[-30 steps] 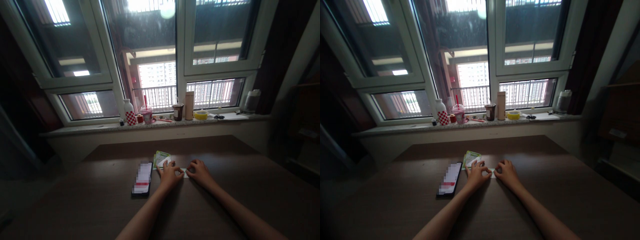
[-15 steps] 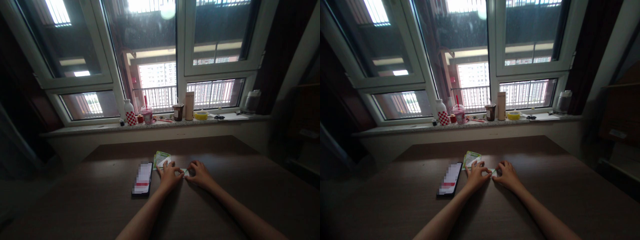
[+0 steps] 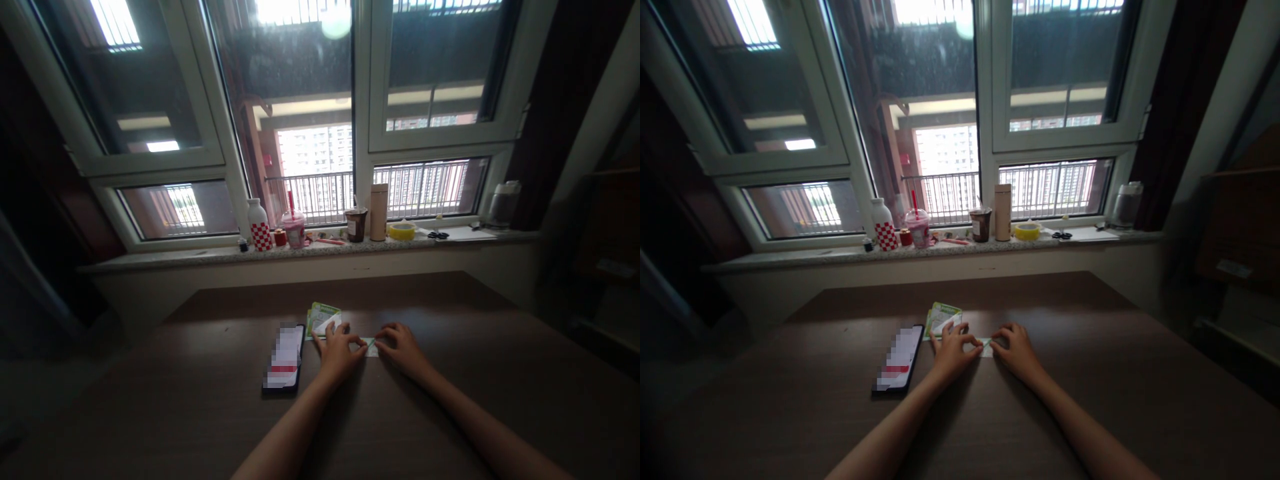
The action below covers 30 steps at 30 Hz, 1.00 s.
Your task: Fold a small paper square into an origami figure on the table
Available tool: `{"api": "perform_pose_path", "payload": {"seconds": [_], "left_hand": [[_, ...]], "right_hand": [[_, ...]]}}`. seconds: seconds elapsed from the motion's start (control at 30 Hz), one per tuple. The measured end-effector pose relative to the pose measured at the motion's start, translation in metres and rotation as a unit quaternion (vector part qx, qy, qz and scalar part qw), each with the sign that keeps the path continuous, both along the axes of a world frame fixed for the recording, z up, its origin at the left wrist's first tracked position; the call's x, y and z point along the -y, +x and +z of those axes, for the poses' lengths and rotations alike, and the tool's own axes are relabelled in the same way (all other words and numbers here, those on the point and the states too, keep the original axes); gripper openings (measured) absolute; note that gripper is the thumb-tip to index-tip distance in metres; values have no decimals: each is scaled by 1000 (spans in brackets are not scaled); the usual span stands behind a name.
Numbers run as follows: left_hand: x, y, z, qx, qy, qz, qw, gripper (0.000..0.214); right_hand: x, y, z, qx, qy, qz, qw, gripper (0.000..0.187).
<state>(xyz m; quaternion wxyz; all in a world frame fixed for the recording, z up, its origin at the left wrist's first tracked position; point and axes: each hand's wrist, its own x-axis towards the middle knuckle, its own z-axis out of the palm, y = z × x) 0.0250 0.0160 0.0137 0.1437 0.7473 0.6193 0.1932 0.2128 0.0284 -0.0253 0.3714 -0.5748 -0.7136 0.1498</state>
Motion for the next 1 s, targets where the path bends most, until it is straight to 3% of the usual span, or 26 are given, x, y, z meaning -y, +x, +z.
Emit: {"api": "perform_pose_path", "payload": {"seconds": [0.43, 1.0], "left_hand": [[-2, -1, -3, 7, 13, 0, 1000, 18], [-3, -2, -5, 14, 12, -7, 1000, 16]], "right_hand": [[3, 1, 2, 0, -14, 39, 999, 9], [-1, -5, 6, 43, 22, -43, 998, 18]]}}
